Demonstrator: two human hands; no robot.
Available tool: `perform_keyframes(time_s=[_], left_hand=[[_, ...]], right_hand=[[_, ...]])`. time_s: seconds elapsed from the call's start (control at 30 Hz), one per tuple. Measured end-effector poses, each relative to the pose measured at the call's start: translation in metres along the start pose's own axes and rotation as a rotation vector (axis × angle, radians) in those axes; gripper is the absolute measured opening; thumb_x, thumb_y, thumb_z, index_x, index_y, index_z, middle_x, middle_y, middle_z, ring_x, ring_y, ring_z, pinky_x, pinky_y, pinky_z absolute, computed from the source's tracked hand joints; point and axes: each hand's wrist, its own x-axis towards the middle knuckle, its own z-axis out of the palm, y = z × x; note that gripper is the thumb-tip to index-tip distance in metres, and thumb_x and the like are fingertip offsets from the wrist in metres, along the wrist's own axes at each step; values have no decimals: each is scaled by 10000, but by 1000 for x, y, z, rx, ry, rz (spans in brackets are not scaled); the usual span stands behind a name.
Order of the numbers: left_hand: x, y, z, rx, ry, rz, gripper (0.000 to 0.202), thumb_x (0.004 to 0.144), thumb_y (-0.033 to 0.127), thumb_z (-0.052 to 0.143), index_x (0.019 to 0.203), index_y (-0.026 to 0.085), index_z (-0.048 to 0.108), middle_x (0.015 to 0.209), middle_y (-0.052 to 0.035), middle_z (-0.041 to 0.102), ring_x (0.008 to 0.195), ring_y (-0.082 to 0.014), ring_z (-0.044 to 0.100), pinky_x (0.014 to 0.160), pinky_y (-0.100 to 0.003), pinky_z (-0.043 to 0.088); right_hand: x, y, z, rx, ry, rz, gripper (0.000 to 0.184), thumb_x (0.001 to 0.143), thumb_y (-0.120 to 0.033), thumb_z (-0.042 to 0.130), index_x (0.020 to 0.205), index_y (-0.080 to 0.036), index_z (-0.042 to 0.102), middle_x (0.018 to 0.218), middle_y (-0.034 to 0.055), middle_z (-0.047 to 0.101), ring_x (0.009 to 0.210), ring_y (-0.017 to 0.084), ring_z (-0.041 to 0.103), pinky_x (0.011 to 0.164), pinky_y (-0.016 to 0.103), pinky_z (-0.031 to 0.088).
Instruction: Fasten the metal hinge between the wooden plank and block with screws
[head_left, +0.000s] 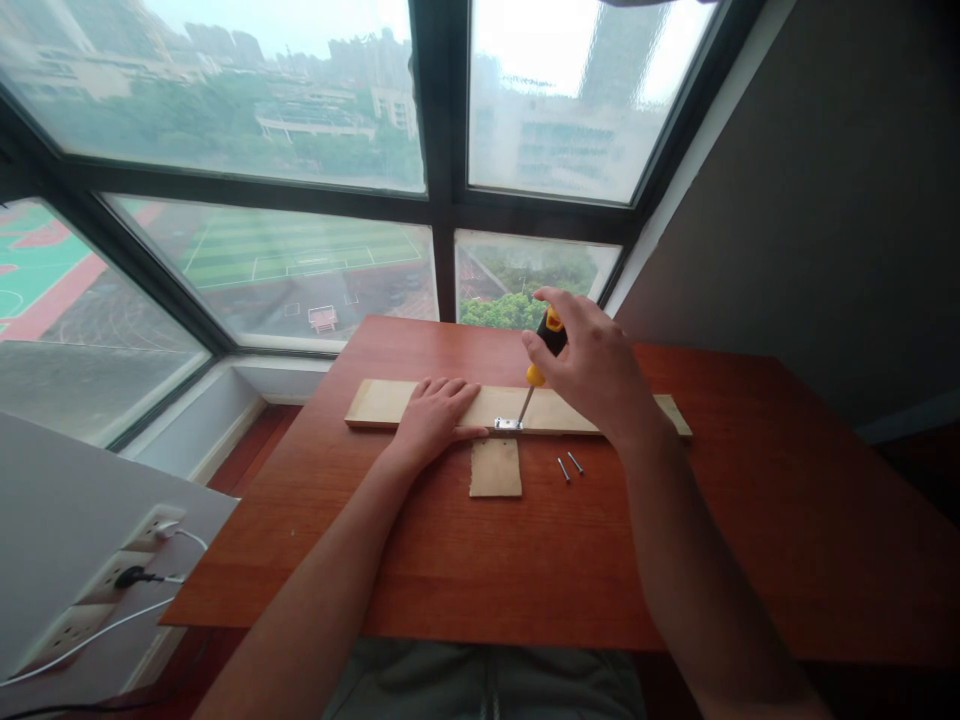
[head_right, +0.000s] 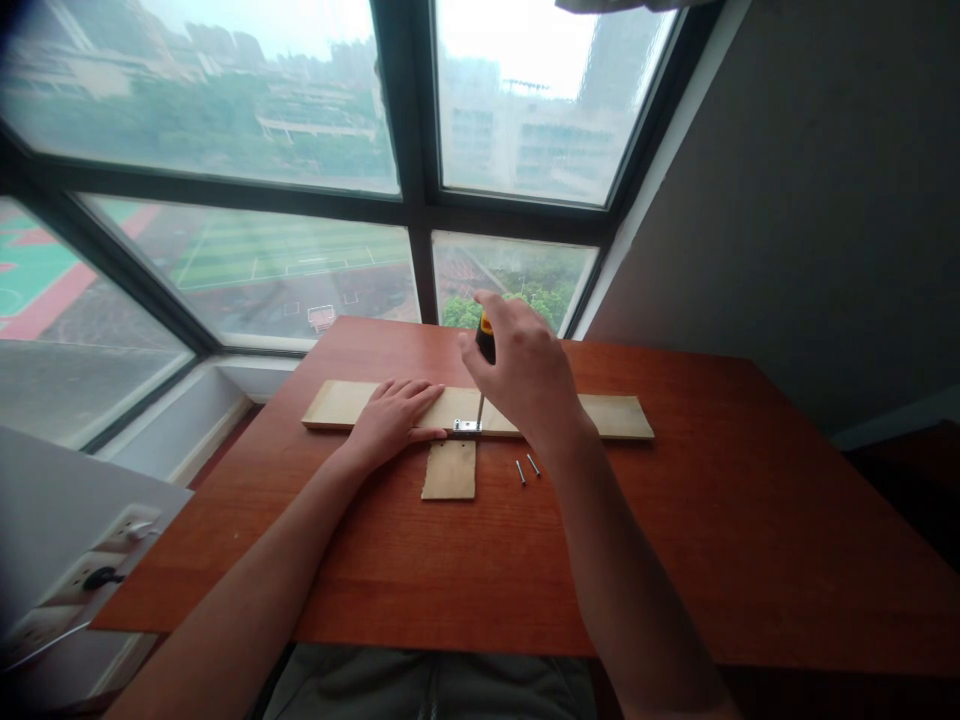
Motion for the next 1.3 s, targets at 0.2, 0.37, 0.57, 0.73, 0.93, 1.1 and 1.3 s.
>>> perform_keyframes(time_s=[0.2, 0.37, 0.57, 0.73, 0.93, 1.1, 1.3], left_hand=[[-2, 2, -2, 14, 6, 7, 679, 834, 666, 546, 1377, 262, 497, 1328, -106, 587, 1237, -297, 499, 1109, -464, 286], [-3, 3, -2, 6, 9, 3, 720, 814, 689, 551, 1389, 261, 484, 1339, -111, 575, 1235, -301, 497, 1115, -473, 278], [-1, 4, 0, 3, 20, -10, 727, 794, 681, 586, 1377, 256, 502, 1328, -111, 589, 1238, -306, 500, 1111, -475, 288], [0, 3, 0, -6, 10, -16, 730, 788, 678, 598, 1377, 256, 508, 1333, -108, 590, 1239, -307, 502, 1109, -483, 292], [-1, 5, -1, 3, 8, -16, 728, 798, 673, 589, 1380, 244, 501, 1339, -109, 582, 1240, -305, 500, 1111, -482, 287], [-2, 6, 0, 18, 16, -14, 740, 811, 684, 561, 1392, 233, 483, 1348, -124, 568, 1250, -310, 487, 1119, -485, 272], [-2, 5, 1, 14, 7, -22, 726, 810, 691, 555, 1390, 259, 488, 1348, -119, 572, 1250, -312, 487, 1119, -484, 266]], right_hand=[[0, 1, 1, -61, 11, 30, 405, 871, -287, 551, 1268, -209, 561, 1083, 102, 674, 922, 263, 628, 803, 407, 487], [-1, -2, 0, 50, 5, -12, 472, 800, -181, 529, 1272, -179, 529, 1166, 123, 652, 1016, 258, 621, 879, 400, 483], [1, 0, 0, -81, 34, 43, 332, 882, -374, 559, 1171, -219, 612, 1115, 114, 669, 959, 291, 627, 815, 442, 482], [1, 1, -2, 10, 30, 10, 426, 842, -242, 574, 1264, -189, 554, 1144, 109, 665, 997, 260, 626, 875, 410, 484], [0, -1, -3, 81, -29, -31, 444, 823, -187, 536, 1266, -165, 545, 1145, 116, 654, 1006, 241, 616, 892, 383, 484], [1, 1, -2, -43, 5, 11, 383, 895, -382, 558, 1223, -192, 607, 1073, 112, 653, 897, 254, 614, 811, 402, 485], [1, -1, -4, -15, 15, 1, 392, 867, -261, 547, 1256, -222, 573, 1112, 96, 672, 958, 263, 622, 846, 414, 486]])
